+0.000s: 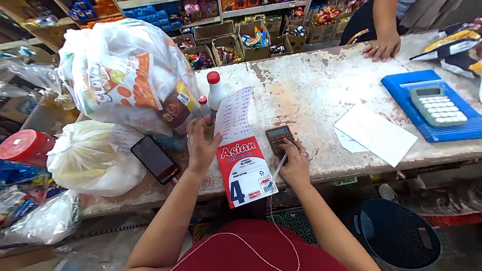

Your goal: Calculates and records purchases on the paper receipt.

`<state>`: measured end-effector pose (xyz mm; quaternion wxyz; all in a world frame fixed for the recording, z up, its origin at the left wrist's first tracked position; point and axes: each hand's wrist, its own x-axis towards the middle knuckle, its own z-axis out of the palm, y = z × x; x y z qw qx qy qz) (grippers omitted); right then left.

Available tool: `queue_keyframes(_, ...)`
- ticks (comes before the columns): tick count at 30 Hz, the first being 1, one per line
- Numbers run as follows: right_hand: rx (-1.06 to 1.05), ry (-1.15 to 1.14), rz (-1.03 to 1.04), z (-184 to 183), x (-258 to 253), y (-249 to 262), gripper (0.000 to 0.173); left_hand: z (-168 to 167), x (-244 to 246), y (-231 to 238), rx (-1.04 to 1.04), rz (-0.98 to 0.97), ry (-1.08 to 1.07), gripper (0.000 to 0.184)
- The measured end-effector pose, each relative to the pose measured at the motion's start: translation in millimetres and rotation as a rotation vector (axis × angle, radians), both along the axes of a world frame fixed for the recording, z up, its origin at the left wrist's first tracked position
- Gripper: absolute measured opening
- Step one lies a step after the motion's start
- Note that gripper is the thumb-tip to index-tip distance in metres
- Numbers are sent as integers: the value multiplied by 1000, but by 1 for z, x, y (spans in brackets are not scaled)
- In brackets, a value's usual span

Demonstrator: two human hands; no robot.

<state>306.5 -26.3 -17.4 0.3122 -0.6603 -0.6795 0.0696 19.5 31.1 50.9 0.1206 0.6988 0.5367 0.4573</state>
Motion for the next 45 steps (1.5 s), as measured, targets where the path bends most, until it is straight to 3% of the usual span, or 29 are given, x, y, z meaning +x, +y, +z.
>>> queue_keyframes(3,-19,3,-4,2,-1,0,43,2,0,12,-87,54,-86,64)
queue_keyframes(6,-2,6,2,0,0,1,43,5,3,23,-169,27,-144,62)
queue_keyframes(11,-11,18,2,0,1,1,43,3,11,31,-150,21,-152,29)
queue_keyframes(14,-2,16,6,0,1,2,43,-4,10,22,-57,-40,-143,23)
queue_keyframes(19,1,36,9,-1,2,2,43,-18,-1,-9,115,-152,-77,18)
queue_keyframes(24,4,25,16,-1,2,1,43,-53,-17,-39,207,-254,-40,13)
queue_keyframes(29,-13,8,17,0,3,1,45,-80,-28,-57,192,-325,97,12)
queue_keyframes(36,2,-2,13,-3,3,1,42,-77,-28,-72,140,-377,357,12)
queue_keyframes(45,-17,27,3,0,3,1,39,-81,-30,-80,187,-395,451,22)
